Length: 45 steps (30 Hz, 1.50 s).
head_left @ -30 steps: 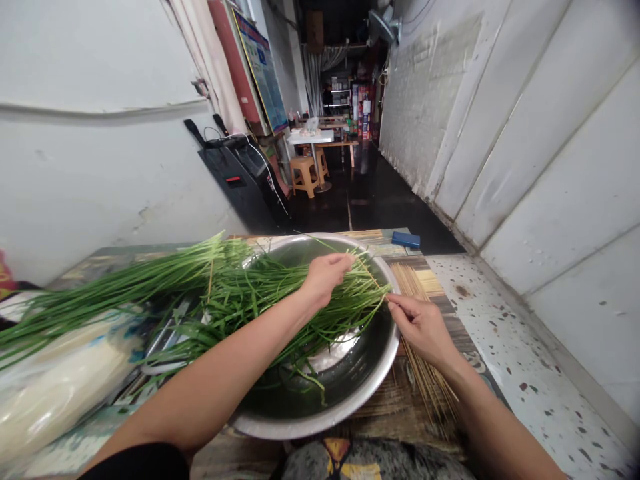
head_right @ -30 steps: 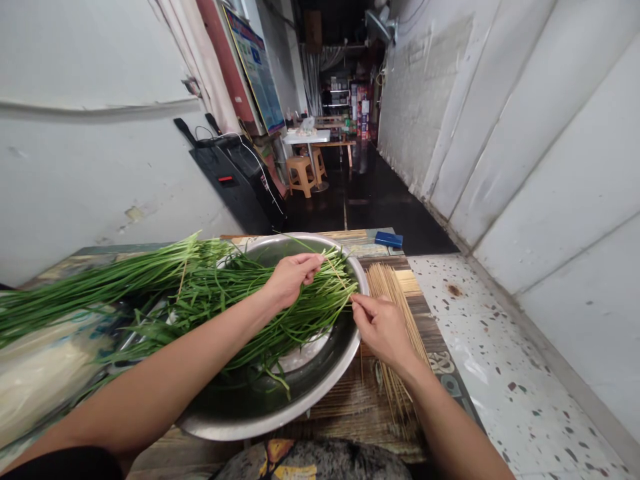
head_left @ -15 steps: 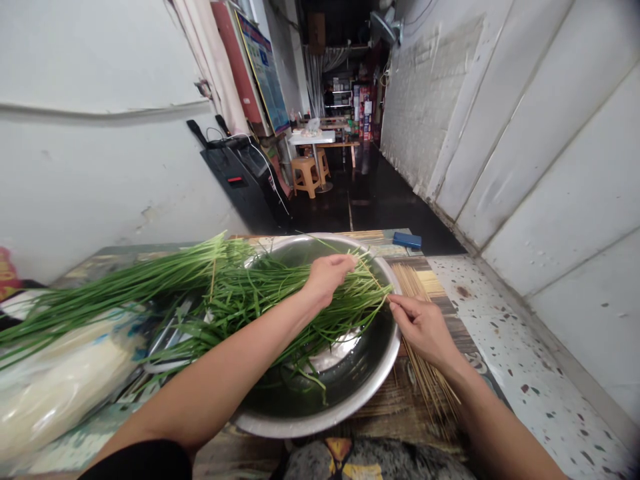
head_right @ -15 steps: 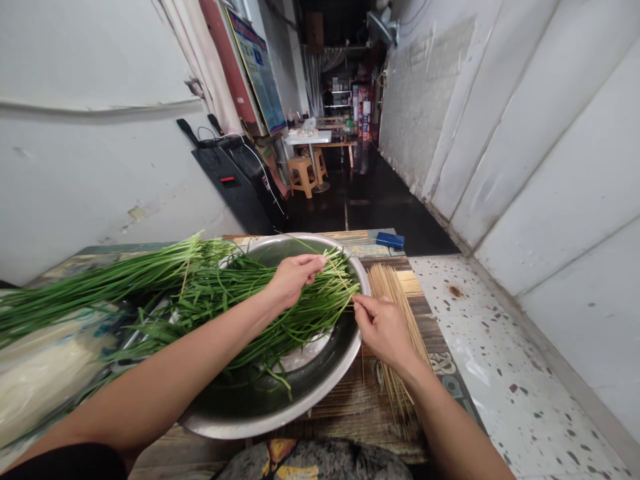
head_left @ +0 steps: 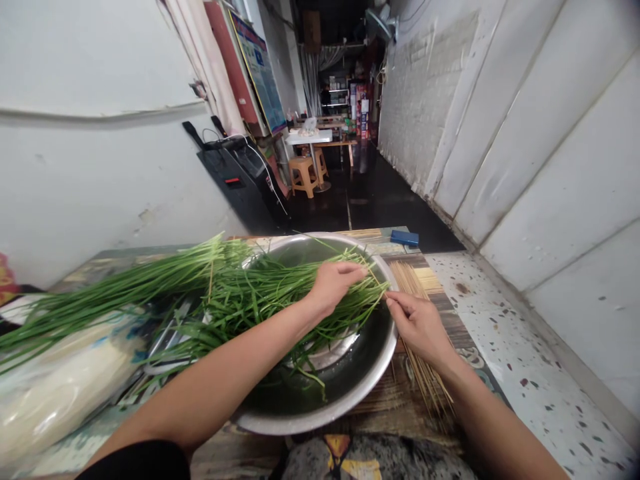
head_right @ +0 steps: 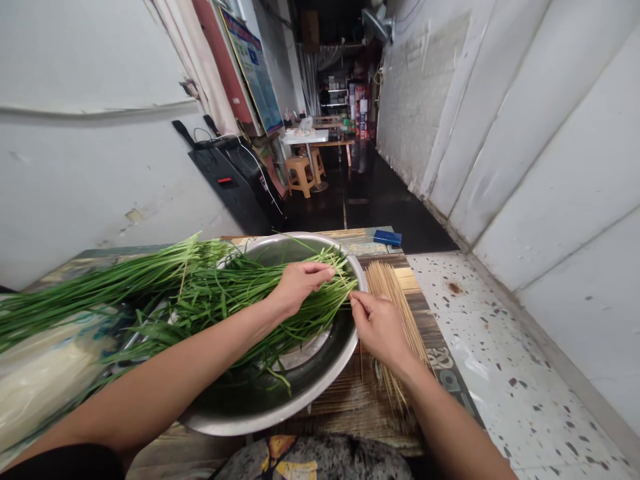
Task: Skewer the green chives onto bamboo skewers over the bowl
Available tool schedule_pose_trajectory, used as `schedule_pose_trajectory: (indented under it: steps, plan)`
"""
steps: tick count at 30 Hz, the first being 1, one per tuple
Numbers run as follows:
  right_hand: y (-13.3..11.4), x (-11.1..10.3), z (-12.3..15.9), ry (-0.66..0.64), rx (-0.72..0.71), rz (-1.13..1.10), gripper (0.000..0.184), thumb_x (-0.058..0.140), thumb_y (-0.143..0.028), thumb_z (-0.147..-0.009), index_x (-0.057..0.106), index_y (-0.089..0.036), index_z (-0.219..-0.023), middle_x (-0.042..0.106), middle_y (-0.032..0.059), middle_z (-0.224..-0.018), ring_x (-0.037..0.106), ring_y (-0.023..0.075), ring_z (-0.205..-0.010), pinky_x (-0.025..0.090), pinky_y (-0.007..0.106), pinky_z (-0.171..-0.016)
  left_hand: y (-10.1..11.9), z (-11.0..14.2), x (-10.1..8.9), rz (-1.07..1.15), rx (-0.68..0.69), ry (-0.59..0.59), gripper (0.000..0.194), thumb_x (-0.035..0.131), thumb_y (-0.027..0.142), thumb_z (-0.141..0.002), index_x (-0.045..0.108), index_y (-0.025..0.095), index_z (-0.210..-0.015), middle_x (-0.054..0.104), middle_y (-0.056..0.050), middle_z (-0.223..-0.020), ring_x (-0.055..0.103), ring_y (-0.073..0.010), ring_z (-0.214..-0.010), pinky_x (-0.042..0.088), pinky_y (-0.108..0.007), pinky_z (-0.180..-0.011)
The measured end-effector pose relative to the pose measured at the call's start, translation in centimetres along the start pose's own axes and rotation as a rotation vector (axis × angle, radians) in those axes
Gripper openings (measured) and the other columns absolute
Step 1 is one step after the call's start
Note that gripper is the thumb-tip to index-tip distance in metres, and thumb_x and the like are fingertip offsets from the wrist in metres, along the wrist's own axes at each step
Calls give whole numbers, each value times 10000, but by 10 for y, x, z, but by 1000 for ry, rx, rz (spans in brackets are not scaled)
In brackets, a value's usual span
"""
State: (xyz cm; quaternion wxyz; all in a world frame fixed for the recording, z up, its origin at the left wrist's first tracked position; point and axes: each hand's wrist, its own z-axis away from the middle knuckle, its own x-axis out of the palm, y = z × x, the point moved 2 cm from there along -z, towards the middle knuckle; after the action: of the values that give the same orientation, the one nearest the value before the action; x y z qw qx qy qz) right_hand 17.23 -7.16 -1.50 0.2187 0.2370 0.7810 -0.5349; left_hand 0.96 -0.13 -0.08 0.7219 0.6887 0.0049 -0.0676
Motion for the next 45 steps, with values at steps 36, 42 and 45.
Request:
schedule_pose_trajectory:
  steps: [36,42,45]
  plan:
    - [2,-2,0,8,-22,-24,283,450,-276,-858,706,-186,-937,677,31,-642,655,197,-745,504,309,-729,0,-12,-9,298,-51,-133,243,582,160,-745,633,44,-952,617,-50,-688,481,-64,-546,340,-214,-527]
    - [3,-2,1,10,-20,-19,290,450,-273,-857,710,-173,-939,685,41,-668,654,200,-766,503,308,-736,0,-13,-10,317,-53,-121,234,586,166,-742,638,48,-938,610,-48,-675,468,-62,-536,331,-215,-517]
    - [3,-2,1,7,-19,-22,287,453,-269,-855,712,-174,-936,680,37,-657,652,199,-764,501,306,-736,0,-13,-10,318,-55,-122,250,577,155,-748,630,35,-961,607,-49,-674,466,-61,-532,325,-213,-515]
